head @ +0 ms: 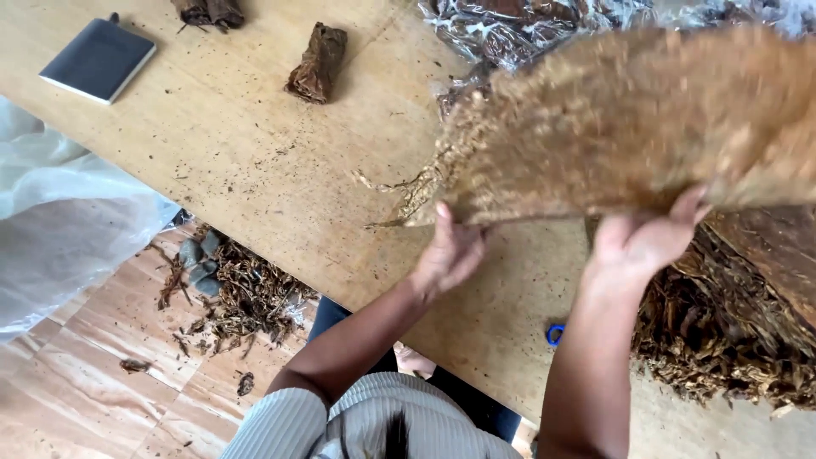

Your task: The person repeatedly folds large dried leaves into compact bundles on a wooden table. They pick up a leaf, fold it several times, and place the finished bundle aside. The process is repeated multiple times throughout the clip.

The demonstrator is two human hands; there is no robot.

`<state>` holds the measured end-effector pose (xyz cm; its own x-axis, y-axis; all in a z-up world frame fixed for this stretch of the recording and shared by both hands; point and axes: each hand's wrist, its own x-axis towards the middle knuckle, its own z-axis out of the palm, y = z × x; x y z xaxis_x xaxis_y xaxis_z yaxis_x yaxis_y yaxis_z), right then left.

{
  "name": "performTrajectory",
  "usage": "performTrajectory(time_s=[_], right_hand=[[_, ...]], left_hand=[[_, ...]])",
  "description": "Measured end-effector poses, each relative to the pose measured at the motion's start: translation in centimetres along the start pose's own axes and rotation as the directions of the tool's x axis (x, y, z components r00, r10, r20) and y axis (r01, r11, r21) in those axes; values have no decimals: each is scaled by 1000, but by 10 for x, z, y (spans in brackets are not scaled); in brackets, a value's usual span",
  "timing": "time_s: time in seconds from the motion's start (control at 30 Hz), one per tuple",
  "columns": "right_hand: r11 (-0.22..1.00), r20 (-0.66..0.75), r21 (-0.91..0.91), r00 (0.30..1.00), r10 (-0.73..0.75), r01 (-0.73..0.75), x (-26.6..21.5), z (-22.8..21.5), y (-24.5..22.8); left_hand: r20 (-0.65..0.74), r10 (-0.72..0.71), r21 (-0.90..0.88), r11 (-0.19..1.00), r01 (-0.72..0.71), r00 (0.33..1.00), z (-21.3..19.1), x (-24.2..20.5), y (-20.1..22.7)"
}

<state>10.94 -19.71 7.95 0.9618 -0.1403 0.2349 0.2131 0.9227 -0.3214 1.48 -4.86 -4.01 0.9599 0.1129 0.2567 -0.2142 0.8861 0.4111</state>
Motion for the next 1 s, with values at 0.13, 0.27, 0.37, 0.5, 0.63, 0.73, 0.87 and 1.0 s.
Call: performTrajectory(time_s=[0.13,0.27,0.37,0.5,0.63,0.73,0.87,1.0], right_hand=[[970,-231,-235,973,14,-70,0,-203,-14],[926,-476,-299,877,64,-230,-10,-324,21],[946,-541,-155,826,160,-285,-23,-325,21],[889,-523,-376,852,29,-261,-17,-389,35],[867,-529,-419,848,8,-270,-27,-385,37],[889,-411,-420,912,-5,-184,-40,-382,37],[858,-474,-474,878,-59,-198,-45,-349,36],[830,-481,-506,876,-44,-236,-64,-248,28]], left_hand=[[-522,33,-10,999,-45,852,-31,0,-2],[-857,63,112,991,66,512,4,-20,32],[-810,151,437,800,411,567,-67,-23,24],[-793,308,368,930,11,525,-169,5,-7],[-517,414,785,578,222,749,-133,22,-24],[-236,345,972,70,226,908,-64,34,-59],[-10,106,897,-438,56,994,-19,38,-77],[-201,-204,777,-628,29,958,-31,38,-98]])
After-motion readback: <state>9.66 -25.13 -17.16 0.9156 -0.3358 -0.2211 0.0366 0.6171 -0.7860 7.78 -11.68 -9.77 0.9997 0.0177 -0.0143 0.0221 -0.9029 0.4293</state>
